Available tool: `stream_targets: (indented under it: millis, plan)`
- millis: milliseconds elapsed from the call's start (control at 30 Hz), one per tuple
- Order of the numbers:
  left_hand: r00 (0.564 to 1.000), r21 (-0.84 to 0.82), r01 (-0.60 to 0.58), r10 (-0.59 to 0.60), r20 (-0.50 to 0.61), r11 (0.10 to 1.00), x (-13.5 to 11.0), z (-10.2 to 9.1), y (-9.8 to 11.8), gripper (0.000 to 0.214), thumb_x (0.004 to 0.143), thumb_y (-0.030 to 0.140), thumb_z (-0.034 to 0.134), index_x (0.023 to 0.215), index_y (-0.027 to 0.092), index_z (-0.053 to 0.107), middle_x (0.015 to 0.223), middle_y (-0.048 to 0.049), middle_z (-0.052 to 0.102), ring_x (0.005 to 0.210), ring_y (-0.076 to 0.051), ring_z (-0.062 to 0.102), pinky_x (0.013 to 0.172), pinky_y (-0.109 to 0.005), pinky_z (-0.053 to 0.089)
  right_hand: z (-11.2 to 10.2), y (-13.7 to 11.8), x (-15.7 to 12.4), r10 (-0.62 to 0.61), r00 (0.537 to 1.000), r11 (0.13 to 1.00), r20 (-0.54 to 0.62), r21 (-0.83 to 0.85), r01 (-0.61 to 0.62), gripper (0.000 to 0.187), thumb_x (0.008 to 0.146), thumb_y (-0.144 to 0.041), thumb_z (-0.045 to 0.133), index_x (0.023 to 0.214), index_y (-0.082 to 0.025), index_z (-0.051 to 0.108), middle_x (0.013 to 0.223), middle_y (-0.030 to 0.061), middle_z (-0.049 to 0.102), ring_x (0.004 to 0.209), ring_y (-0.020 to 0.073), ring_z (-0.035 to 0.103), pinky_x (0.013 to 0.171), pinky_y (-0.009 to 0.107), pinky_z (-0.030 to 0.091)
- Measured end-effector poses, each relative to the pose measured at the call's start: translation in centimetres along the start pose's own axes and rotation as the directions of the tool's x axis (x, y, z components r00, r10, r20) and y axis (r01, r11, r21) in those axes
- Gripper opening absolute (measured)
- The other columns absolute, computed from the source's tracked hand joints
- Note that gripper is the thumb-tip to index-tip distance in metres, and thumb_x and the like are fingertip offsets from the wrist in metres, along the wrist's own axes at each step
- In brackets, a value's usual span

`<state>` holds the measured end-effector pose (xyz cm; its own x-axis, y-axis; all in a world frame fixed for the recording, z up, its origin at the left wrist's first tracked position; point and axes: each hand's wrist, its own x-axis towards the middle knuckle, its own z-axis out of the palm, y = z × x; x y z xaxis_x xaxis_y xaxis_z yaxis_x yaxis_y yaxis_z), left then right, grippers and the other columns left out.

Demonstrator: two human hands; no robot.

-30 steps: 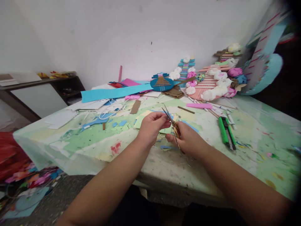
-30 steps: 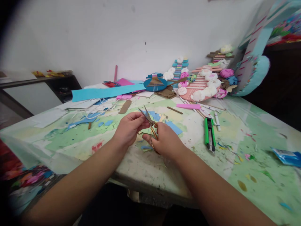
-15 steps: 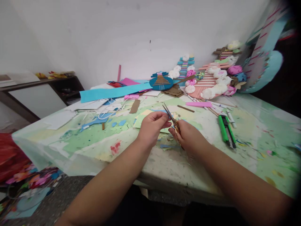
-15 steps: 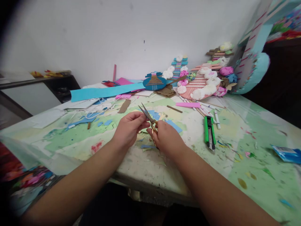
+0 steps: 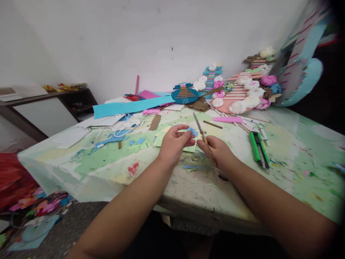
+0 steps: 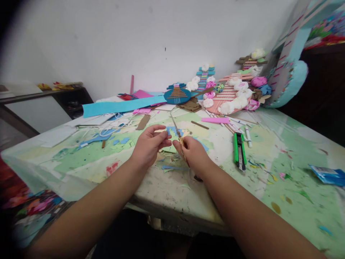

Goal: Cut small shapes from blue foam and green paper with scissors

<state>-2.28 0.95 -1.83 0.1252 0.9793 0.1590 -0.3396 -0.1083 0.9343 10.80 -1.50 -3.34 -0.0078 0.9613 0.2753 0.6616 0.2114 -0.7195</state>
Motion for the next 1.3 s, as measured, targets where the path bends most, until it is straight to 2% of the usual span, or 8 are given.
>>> stream_targets:
  millis: [133, 267, 400, 567, 800, 967, 1133, 1300]
  plan:
    - [0.998, -0.016, 0.054, -0.054, 0.028, 0.998, 0.0, 0.0, -0.2, 0.019, 0.060, 0.023, 0.063, 0.075, 0.013, 0.056, 0.062, -0.0018, 0.059, 0.055, -0.010, 0.057, 0.063, -0.028, 0.048, 0.4, 0.5, 0.7, 0.073, 0.996, 0.880, 0.042, 0.468, -0.084, 0.021, 0.070, -0.037, 0.046, 0.062, -0.019, 0.038, 0.049, -0.0046, 0.040, 0.047, 0.0097, 0.038, 0.046, 0.023, 0.030]
    - [0.985, -0.031, 0.119, -0.114, 0.126, 0.992, 0.0, 0.0, -0.5, 0.019, 0.059, 0.023, 0.063, 0.074, 0.012, 0.058, 0.065, -0.0018, 0.060, 0.057, -0.010, 0.058, 0.067, -0.030, 0.047, 0.3, 0.5, 1.2, 0.059, 0.995, 0.749, -0.076, 0.662, 0.007, 0.020, 0.061, -0.026, 0.057, 0.072, -0.018, 0.041, 0.066, -0.0017, 0.052, 0.056, 0.0104, 0.047, 0.054, 0.025, 0.037]
    - [0.963, 0.013, 0.149, -0.148, 0.225, 0.989, 0.0, 0.0, -0.6, 0.025, 0.056, 0.021, 0.066, 0.078, 0.011, 0.060, 0.071, -0.0035, 0.062, 0.063, -0.011, 0.058, 0.071, -0.031, 0.046, -0.4, -0.1, 0.8, 0.031, 0.991, 0.812, -0.131, 0.581, 0.052, 0.023, 0.060, -0.024, 0.059, 0.076, -0.016, 0.046, 0.072, 0.0007, 0.053, 0.062, 0.0111, 0.050, 0.059, 0.027, 0.040]
    - [0.963, 0.080, 0.151, -0.165, 0.212, 0.985, -0.1, -0.1, -0.6, 0.026, 0.054, 0.021, 0.067, 0.077, 0.011, 0.059, 0.068, -0.0023, 0.060, 0.060, -0.009, 0.056, 0.066, -0.028, 0.045, -0.7, 0.1, 0.2, -0.048, 0.986, 0.931, -0.159, 0.350, 0.102, 0.022, 0.063, -0.027, 0.057, 0.080, -0.018, 0.046, 0.071, -0.0003, 0.053, 0.063, 0.0123, 0.052, 0.058, 0.027, 0.040]
    - [0.953, 0.150, 0.063, -0.104, 0.283, 0.987, -0.4, -0.1, -0.7, 0.031, 0.057, 0.019, 0.064, 0.086, 0.014, 0.055, 0.062, 0.0006, 0.055, 0.056, -0.008, 0.052, 0.057, -0.022, 0.041, -0.9, -0.4, 0.2, -0.010, 0.987, 0.916, -0.161, 0.395, 0.074, 0.017, 0.063, -0.027, 0.055, 0.068, -0.019, 0.041, 0.059, -0.0044, 0.045, 0.050, 0.0080, 0.040, 0.048, 0.022, 0.033]
    - [0.966, 0.095, 0.112, -0.131, 0.224, 0.989, -0.3, 0.1, -0.6, 0.026, 0.056, 0.020, 0.064, 0.079, 0.015, 0.054, 0.061, 0.0016, 0.054, 0.056, -0.007, 0.051, 0.056, -0.021, 0.039, -0.5, -0.6, 0.2, 0.078, 0.990, 0.806, -0.116, 0.592, 0.006, 0.017, 0.063, -0.027, 0.055, 0.069, -0.018, 0.041, 0.056, -0.0050, 0.043, 0.051, 0.0089, 0.043, 0.049, 0.023, 0.033]
    - [0.977, -0.045, 0.147, -0.138, 0.164, 0.988, -0.3, 0.3, -0.5, 0.020, 0.056, 0.021, 0.065, 0.072, 0.014, 0.055, 0.064, 0.0011, 0.054, 0.057, -0.006, 0.050, 0.058, -0.021, 0.039, 0.4, -0.3, 0.4, 0.074, 0.997, 0.592, -0.015, 0.805, -0.032, 0.019, 0.062, -0.025, 0.056, 0.070, -0.018, 0.041, 0.058, -0.0041, 0.044, 0.054, 0.0094, 0.045, 0.051, 0.023, 0.034]
    - [0.964, -0.039, 0.181, -0.170, 0.203, 0.983, -0.5, 0.3, -0.5, 0.019, 0.059, 0.024, 0.063, 0.074, 0.014, 0.056, 0.071, -0.0007, 0.054, 0.062, -0.007, 0.050, 0.058, -0.021, 0.040, 0.6, -0.2, 0.6, 0.068, 0.998, 0.458, 0.003, 0.888, -0.034, 0.017, 0.063, -0.024, 0.057, 0.067, -0.019, 0.041, 0.058, -0.0055, 0.041, 0.054, 0.0077, 0.043, 0.053, 0.022, 0.036]
